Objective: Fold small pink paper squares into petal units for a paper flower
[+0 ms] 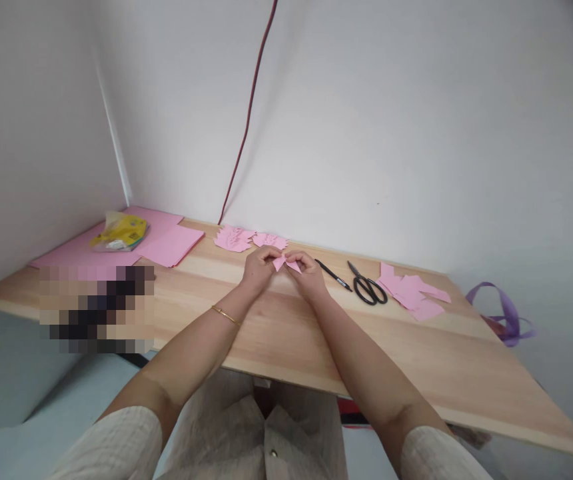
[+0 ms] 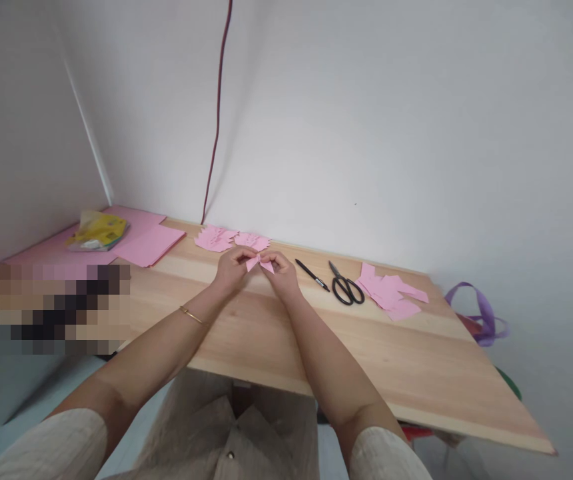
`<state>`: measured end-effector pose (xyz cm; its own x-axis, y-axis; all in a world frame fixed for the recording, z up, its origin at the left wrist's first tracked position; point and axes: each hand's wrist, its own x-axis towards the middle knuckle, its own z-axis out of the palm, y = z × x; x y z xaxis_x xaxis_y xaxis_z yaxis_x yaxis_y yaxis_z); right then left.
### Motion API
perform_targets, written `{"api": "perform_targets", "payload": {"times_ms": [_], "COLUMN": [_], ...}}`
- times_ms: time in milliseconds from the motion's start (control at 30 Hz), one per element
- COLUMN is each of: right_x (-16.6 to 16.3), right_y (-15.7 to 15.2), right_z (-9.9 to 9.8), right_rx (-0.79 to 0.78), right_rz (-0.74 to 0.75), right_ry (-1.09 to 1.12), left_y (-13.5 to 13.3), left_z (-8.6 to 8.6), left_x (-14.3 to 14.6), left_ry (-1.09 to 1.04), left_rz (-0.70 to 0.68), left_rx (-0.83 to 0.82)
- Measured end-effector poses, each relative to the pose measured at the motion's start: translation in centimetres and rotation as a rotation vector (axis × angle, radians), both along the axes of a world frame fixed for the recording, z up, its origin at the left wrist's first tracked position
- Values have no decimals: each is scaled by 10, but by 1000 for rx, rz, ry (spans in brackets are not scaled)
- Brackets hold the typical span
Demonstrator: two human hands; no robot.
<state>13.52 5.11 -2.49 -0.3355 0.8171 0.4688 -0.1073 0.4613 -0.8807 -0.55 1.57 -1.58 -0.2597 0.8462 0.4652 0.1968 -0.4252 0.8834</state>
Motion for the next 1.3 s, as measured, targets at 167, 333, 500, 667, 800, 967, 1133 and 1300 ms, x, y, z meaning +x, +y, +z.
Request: {"api": "perform_targets", "payload": {"times_ms": [167,333,500,667,800,967,1133,1300], "right_x": [-1,0,2,2,3,4,5,4], "right_y": [-2,0,2,3,3,1,-1,1], "right_z": [0,-2,-4,-5,-4,-2,-1,-2], "right_rx": [-73,-54,30,-39,-36,-2,-27,-13], "right_rz": [-43,-67,-96,-82,-116,-131,-155,-151], "right_ry": [1,-31,-121,-95,-162,-173,-198,-179], "left_y": [0,2,3,2,4,6,3,1], "left_z": [1,-3,-5,-3,-6,-9,-7,-5], "left_x": [-1,-2,1,2,0,1,3,4], "left_ry": [27,94,99,106,97,16,-119,-155], "left_rz": [-14,-11,-27,-113,-122,-127,-222,-252], "left_rx": [-18,-19,-75,-145,-193,-253,-327,-348]}}
